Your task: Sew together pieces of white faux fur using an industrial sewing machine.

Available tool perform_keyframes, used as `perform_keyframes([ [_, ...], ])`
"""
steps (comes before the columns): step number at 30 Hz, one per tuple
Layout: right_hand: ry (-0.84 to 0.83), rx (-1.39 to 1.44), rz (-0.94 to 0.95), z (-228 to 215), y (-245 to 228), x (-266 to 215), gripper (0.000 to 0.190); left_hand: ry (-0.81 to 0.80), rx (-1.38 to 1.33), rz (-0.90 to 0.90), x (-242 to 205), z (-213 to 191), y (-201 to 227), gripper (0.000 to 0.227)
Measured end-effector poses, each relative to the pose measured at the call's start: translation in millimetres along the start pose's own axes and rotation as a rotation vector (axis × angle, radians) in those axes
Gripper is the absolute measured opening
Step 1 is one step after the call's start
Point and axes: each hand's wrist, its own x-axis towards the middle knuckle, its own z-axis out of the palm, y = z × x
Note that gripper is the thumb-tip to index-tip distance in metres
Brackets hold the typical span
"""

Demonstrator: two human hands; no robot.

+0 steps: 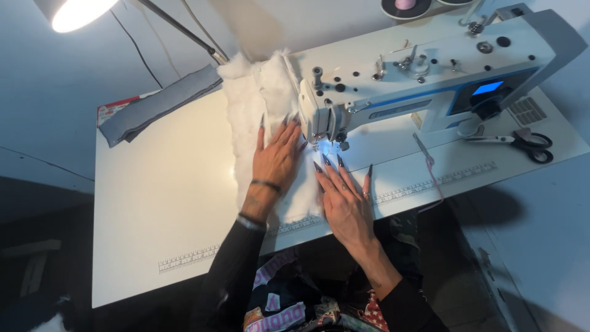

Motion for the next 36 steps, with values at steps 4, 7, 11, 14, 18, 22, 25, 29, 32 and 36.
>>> perform_keyframes([
  [4,-0.046,0.113,0.027,-11.7,1.8,-9.0,0.043,0.237,-0.127,0.170,-75.2,-66.0,39.9,0.052],
  [7,0.020,0.241,0.025,-22.0,3.8,-11.8,0.046,0.022,-0.230,0.254,-102.8,-89.9,63.9,0.078],
  [11,0.239,0.492,0.108,-54.4,6.9,-14.2,0.042,0.070,-0.119,0.261,-102.8,-76.5,57.3,0.087],
  [14,0.267,0.481,0.196,-60.6,17.9,-19.5,0.048,0.203,-0.306,0.038,-95.0,-74.4,53.9,0.057],
  [18,0.233,0.486,0.252,-38.2,28.9,-28.8,0.046,0.138,-0.817,-0.414,-95.9,-64.9,39.6,0.022],
  [22,0.121,0.461,0.229,-38.4,19.5,-21.2,0.057,0.159,-0.727,-0.317,-89.1,-84.4,43.5,0.039],
  [25,0.128,0.286,0.011,-30.2,15.5,-24.0,0.074,0.153,-0.363,0.024,-79.8,-89.4,48.8,0.044],
  [29,0.108,0.240,-0.121,-28.5,15.8,-43.7,0.023,-0.004,-0.052,0.208,-87.3,-77.2,51.3,0.047],
  [32,0.281,0.388,-0.002,-37.0,22.5,-48.4,0.019,0.017,-0.017,0.253,-93.2,-61.4,54.7,0.048],
  [36,0.296,0.479,0.050,-50.0,24.0,-39.1,0.036,0.095,0.072,0.334,-103.9,-37.4,60.8,0.053],
])
